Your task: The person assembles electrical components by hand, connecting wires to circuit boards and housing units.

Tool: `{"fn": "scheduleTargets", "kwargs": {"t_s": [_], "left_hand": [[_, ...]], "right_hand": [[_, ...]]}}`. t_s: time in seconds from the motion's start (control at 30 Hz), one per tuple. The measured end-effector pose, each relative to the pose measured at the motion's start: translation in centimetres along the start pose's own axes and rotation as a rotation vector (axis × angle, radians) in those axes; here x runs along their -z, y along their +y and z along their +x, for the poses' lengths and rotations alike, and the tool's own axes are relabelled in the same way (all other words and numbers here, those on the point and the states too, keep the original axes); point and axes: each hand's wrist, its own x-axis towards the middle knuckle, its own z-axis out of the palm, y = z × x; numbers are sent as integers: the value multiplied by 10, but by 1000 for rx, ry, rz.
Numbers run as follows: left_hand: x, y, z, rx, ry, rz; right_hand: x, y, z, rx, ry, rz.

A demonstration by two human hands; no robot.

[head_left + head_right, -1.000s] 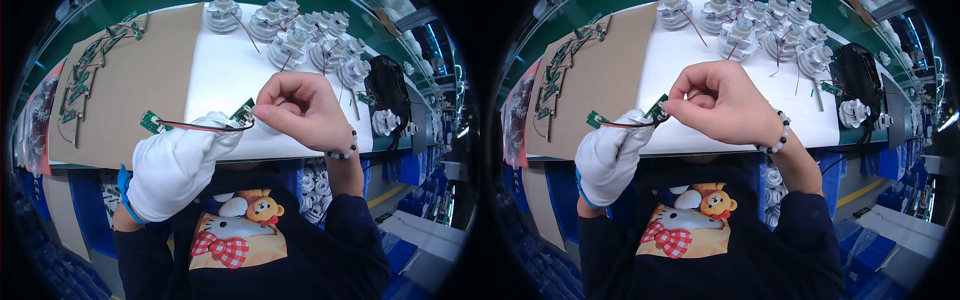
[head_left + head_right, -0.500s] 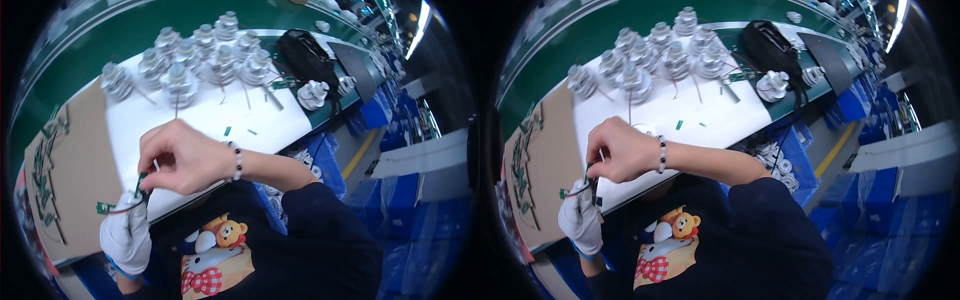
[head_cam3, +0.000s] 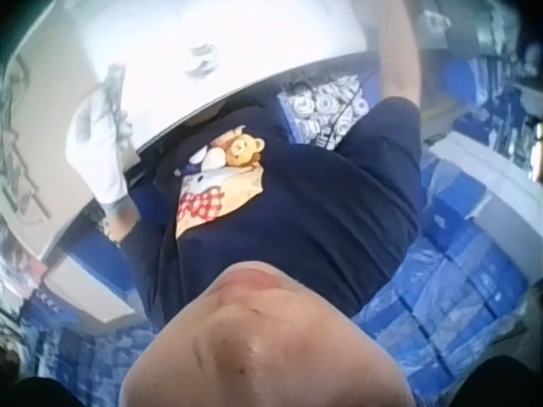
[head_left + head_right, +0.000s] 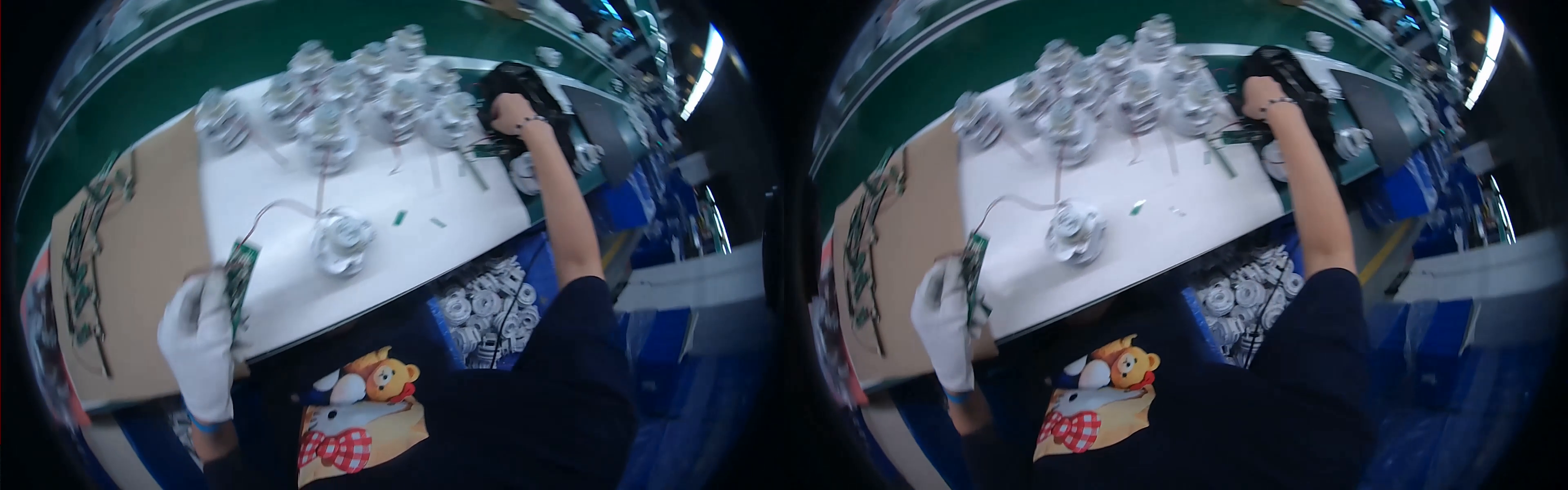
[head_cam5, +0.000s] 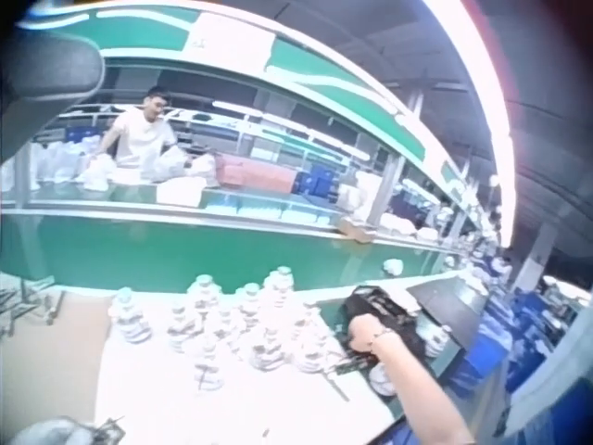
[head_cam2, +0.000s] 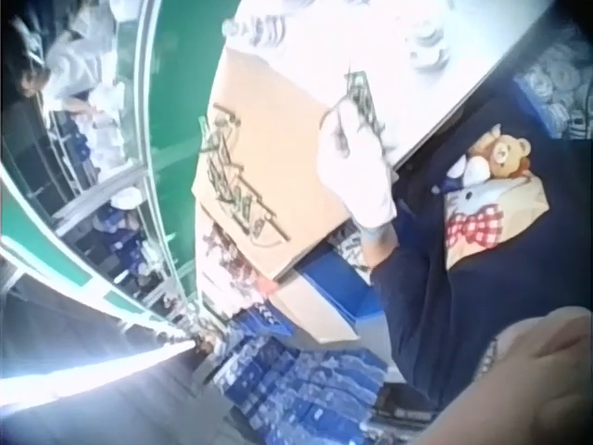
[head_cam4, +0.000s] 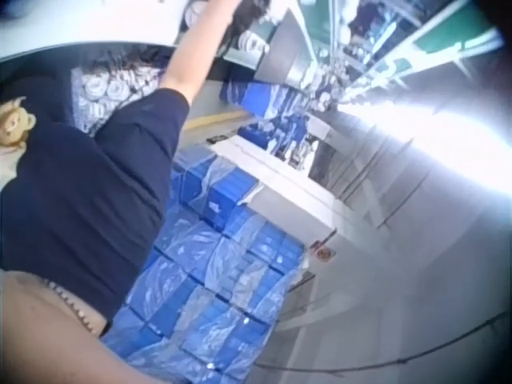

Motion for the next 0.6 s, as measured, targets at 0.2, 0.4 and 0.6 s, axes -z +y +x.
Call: {"fn": "scheduleTargets", "kwargs": {"t_s": [0.2, 0.4, 0.6], "left_hand": [[-3, 26, 1, 151, -193, -103], [-8, 2, 2, 20, -180, -222], [-15, 7, 4, 54, -182, -180]], "right_hand": [[-9, -7, 14, 1, 54, -18], [15, -5, 0, -39, 218, -2], [17, -10, -11, 10, 263, -55]]}}
